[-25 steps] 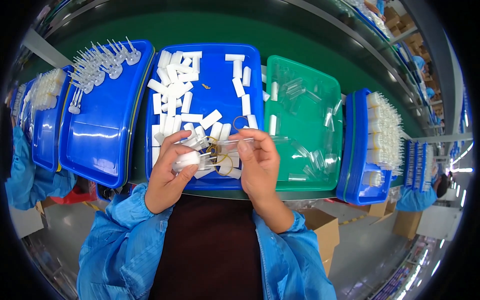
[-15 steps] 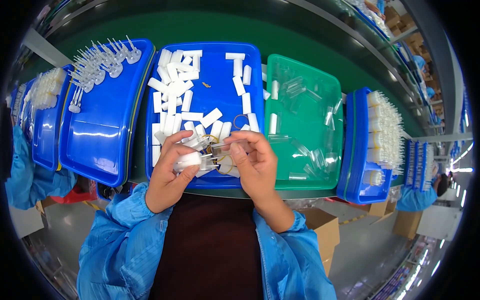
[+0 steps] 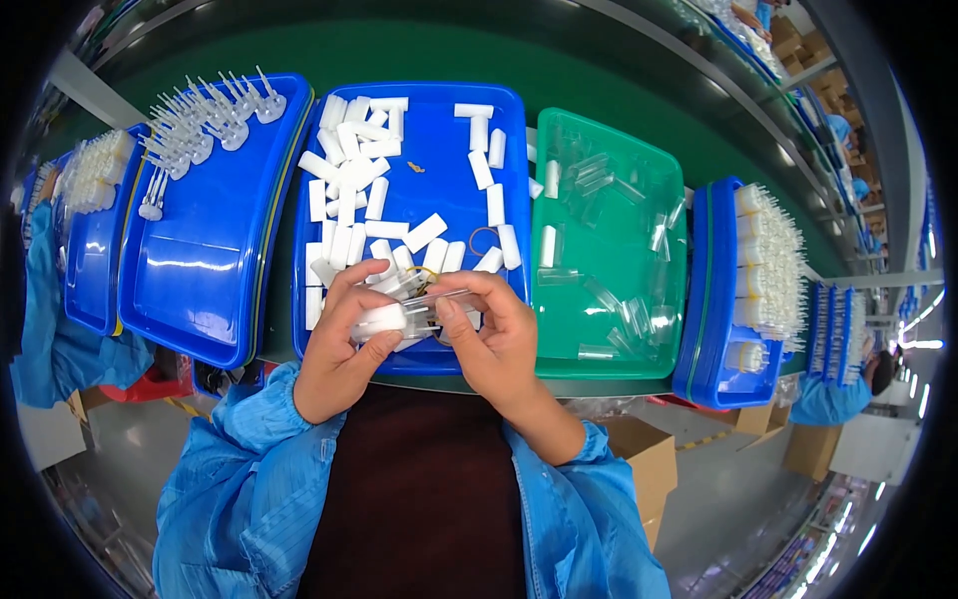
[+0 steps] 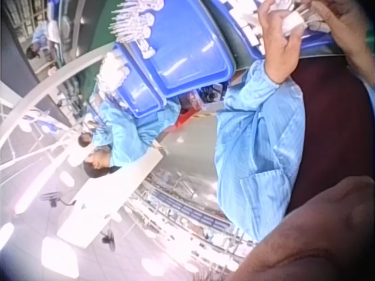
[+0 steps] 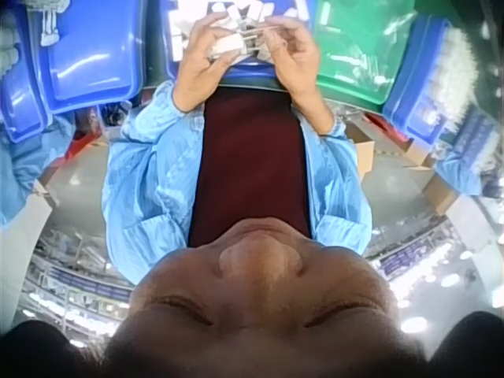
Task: The person assembles bundles of white components and clear sleeves using rubber bands and places a finished bundle onto a tray. The person then gathers loose clear sleeves across the workstation and begins assembling another bundle.
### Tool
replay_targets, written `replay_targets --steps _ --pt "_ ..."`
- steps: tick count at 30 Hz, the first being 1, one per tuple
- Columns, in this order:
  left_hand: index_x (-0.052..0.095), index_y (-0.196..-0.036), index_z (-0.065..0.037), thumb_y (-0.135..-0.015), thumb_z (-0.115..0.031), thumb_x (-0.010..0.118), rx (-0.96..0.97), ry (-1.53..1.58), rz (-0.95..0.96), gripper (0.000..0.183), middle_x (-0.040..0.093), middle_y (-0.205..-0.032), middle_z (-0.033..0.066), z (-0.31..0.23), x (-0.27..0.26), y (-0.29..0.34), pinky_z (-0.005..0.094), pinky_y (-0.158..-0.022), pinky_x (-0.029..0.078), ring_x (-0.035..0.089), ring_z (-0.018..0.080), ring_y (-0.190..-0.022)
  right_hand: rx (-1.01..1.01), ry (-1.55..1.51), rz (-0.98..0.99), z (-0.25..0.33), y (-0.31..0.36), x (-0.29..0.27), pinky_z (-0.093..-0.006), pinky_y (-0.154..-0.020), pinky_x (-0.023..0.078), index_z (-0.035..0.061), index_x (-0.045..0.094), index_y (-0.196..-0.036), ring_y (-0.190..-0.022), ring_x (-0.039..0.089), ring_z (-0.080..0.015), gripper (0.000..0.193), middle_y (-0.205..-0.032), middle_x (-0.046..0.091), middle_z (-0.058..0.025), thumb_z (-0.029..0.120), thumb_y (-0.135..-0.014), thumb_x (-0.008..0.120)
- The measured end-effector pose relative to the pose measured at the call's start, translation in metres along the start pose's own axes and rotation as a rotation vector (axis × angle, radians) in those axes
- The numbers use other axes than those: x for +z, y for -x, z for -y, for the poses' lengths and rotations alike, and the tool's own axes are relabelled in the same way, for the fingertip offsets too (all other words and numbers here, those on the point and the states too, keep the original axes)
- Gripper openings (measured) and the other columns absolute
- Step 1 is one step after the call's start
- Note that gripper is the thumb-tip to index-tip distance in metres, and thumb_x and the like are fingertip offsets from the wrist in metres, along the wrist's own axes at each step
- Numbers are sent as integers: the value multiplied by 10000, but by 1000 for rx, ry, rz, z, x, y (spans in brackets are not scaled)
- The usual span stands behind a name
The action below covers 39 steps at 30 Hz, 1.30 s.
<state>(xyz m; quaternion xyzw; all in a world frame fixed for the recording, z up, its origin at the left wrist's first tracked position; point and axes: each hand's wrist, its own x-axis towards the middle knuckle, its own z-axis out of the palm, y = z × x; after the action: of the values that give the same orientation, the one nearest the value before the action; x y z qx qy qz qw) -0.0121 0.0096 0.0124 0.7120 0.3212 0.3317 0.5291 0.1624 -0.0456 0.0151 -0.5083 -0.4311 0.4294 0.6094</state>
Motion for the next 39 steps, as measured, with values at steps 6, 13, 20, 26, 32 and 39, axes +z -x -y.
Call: replay_targets --steps 6,13,20,26,32,39 --pt "549 -1025 -40 -850 -108 624 -39 31 0 202 384 -1355 144 -1 1 0 355 -953 385 485 255 -1140 71 -264 33 -7 -2 -1 -268 -810 492 -13 541 -1074 -929 621 -150 187 -994 645 -125 44 -902 589" --pt "550 -1020 -46 -861 -133 615 -40 82 -19 194 376 -1362 142 -4 1 0 352 -939 395 486 245 -1131 75 -339 -13 -12 1 3 -267 -807 493 -3 535 -1067 -922 625 -153 184 -1006 647 -135 34 -896 592" --pt "553 -1012 -44 -905 -192 587 1 55 -39 186 370 -1368 144 1 -2 1 332 -915 407 494 231 -1096 38 -368 -25 -12 8 9 -233 -760 493 0 535 -1070 -919 629 -146 182 -1065 647 -146 25 -897 588" --pt "571 -974 -34 -888 -153 608 47 47 -76 151 432 -1276 173 2 0 0 353 -856 422 548 241 -964 -81 -248 -21 -12 10 9 -280 -840 503 -14 516 -1080 -979 635 -188 194 -1075 639 -166 11 -899 580" --pt "585 -925 -29 -893 -162 601 59 81 -92 137 424 -1280 173 -3 0 -2 343 -836 431 534 232 -937 -106 -276 14 -11 11 10 -298 -867 499 -22 502 -1073 -997 637 -219 185 -1085 632 -181 0 -901 568" --pt "573 -971 -39 -893 -149 593 50 -4 -88 137 366 -1339 178 -2 2 1 384 -908 400 495 282 -1028 -33 -241 -3 -7 8 7 -284 -838 504 -18 509 -1064 -979 636 -189 174 -1074 638 -168 8 -904 571"
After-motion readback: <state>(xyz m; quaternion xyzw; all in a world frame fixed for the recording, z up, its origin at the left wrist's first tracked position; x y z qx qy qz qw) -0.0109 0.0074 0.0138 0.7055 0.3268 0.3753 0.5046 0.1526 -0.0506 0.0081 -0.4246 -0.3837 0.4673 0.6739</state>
